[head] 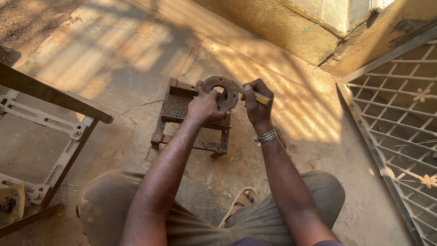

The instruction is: The person sits on the ground holding a rusty circular metal flange on a small metal stand and files its surface and inner edge with a hand file, rotating the part to work different areas. They occasionally reposition the flange and continue filing around its rim and center hole.

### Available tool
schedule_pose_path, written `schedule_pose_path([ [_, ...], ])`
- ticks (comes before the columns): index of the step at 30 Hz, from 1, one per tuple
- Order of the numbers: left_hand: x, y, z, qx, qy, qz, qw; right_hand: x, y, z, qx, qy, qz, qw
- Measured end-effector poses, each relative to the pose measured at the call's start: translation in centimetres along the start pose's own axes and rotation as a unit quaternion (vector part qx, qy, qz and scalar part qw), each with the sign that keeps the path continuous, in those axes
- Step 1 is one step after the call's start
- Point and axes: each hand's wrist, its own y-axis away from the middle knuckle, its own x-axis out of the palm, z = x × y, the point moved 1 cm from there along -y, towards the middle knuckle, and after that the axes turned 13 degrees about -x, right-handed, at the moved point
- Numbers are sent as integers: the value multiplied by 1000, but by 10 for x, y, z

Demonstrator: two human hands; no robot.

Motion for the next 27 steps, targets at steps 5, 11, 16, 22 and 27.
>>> schedule_pose_path([
  [5,-2,-2,0,-7,-10,9,1000,2,1,0,32,74,21,997],
  [11,-3,4,-1,1,-4,1,1000,3,-1,-6,104,194,73,973],
  [16,-1,3,1,1,-2,8,1000,5,1,-3,73,79,2,994],
  [22,2,-4,1,14,-9,1,1000,2,-5,-1,31,79,3,996],
  [27,3,-1,1,7,-8,-4,1000,-4,-10,-5,56,133,7,989],
])
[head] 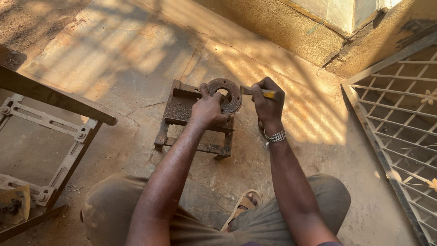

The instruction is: The person sits on the ground holding a rusty circular metal flange on a small metal stand and files its surface and inner edge with a hand file, rotating the part to work different areas. They occasionally reposition the flange and continue filing around its rim and center hole.

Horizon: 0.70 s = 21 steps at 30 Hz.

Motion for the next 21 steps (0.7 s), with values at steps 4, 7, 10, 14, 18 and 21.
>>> schedule_pose_path([
  [4,-3,1,-2,-14,14,15,1000,-1,0,2,12,-39,15,999],
  [7,-5,1,-3,-14,16,17,1000,-2,0,4,38,3,62,997],
  [10,-5,2,-3,-8,-2,15,1000,-4,0,6,-37,-8,24,999],
  [14,-2,2,-2,-14,3,11,1000,-5,2,0,26,88,73,993],
  [18,-2,0,-2,-4,9,3,1000,-5,8,-3,-31,-106,-33,993],
  [21,-3,0,-2,-14,0,10,1000,-5,11,-4,52,30,78,995],
])
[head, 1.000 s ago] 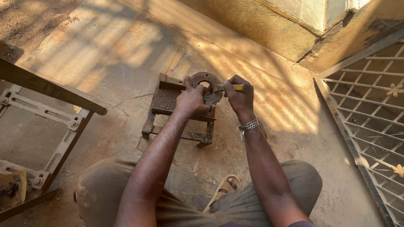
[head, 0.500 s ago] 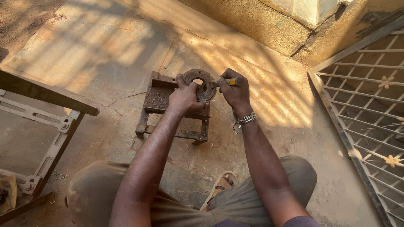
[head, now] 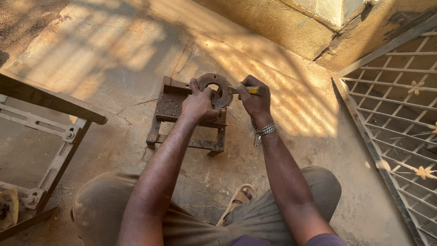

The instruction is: The person sits on the ground holding a rusty circular metal flange on a small metal stand and files its surface and inner edge with a hand file, rotating the part to work different areas. They occasionally reposition the flange and continue filing around its rim and center hole.

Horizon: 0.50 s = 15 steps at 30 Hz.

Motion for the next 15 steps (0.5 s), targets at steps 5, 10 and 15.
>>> schedule_pose_path([
  [5,-3,3,0,-3,-1,-3,1000,-4,3,5,14,-112,-32,993],
  [10,0,2,-1,9,7,-16,1000,-9,2,7,-59,-17,-71,996],
  [15,5,0,-2,0,8,6,1000,-9,-2,5,41,57,24,997],
])
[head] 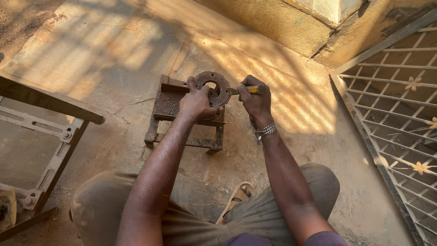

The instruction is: The person sits on the ground holding a rusty circular metal flange on a small metal stand and files its surface and inner edge with a hand file, rotating the part to work different areas. They occasionally reposition the flange and continue filing around its rim and center hole.

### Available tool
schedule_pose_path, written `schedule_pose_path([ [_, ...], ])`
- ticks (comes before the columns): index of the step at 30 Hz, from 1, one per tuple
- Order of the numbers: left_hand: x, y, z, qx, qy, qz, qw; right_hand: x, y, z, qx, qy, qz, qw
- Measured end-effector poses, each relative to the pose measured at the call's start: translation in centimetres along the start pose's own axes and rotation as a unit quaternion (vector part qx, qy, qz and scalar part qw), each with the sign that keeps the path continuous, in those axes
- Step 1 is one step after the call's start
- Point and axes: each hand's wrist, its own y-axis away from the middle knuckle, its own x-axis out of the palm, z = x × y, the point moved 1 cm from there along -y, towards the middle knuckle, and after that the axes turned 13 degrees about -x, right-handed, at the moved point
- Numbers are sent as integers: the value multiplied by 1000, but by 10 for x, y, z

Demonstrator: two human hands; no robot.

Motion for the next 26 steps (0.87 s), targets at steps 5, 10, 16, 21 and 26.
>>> schedule_pose_path([
  [5,-1,3,1,-5,0,5,1000,5,8,6,-62,-49,-63,995],
  [10,-10,5,0,0,-16,-4,1000,1,1,7,-110,-87,-118,983],
  [16,-9,2,1,-6,-8,2,1000,6,-1,3,-63,-44,-101,992],
  [21,-5,3,4,0,-11,-11,1000,6,-1,4,-83,72,-51,993],
  [26,-3,-2,5,7,-10,-13,1000,8,3,1,-55,-20,-82,995],
])
